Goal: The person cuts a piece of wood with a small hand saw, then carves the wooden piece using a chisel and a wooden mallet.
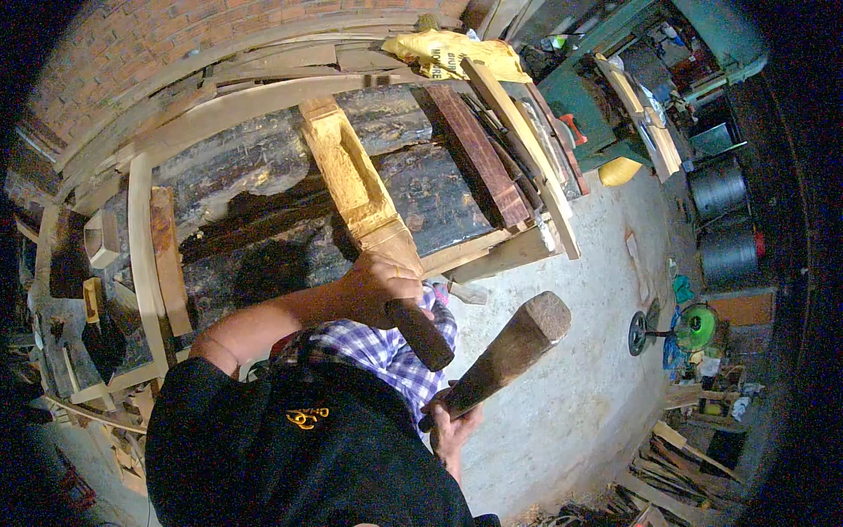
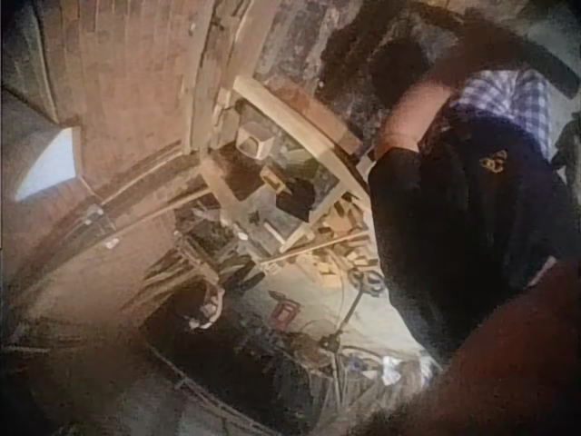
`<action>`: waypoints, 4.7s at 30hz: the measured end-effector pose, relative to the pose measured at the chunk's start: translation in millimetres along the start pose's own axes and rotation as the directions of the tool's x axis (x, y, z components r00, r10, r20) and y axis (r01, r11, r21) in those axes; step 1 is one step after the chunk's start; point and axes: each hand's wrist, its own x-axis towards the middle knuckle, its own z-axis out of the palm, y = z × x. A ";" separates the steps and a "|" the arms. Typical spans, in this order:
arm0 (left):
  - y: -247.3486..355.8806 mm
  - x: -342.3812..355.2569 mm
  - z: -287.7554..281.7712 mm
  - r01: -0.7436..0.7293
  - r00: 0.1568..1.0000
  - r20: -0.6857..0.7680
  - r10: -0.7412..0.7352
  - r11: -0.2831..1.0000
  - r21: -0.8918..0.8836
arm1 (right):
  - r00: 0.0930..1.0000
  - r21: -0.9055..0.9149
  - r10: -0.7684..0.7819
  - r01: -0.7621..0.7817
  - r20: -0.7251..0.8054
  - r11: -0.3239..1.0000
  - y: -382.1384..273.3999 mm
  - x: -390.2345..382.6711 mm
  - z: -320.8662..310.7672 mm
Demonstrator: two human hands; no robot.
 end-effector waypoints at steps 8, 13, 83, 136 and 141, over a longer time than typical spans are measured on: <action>-6.4 0.5 -0.4 -0.027 0.996 0.090 0.023 0.999 0.046 | 0.999 -0.015 0.026 -0.027 -0.045 1.000 8.2 -5.1 1.2; -8.3 -0.8 2.8 -0.048 0.998 0.050 0.047 0.998 0.029 | 0.999 -0.002 0.012 -0.012 -0.048 1.000 6.7 -5.9 5.1; -28.7 9.2 13.8 -0.122 0.971 -0.221 0.090 0.983 -0.134 | 0.891 -0.026 -0.453 0.453 -0.028 0.891 -9.1 6.3 5.3; -24.1 18.5 14.4 -0.016 0.989 -0.151 -0.005 0.990 -0.138 | 0.850 -0.341 -0.519 0.462 -0.093 0.818 -28.1 3.9 -26.5; -23.4 21.9 10.3 0.018 0.994 -0.100 -0.034 0.988 -0.152 | 0.994 -0.172 -0.037 0.055 0.106 0.984 -40.0 1.4 -38.8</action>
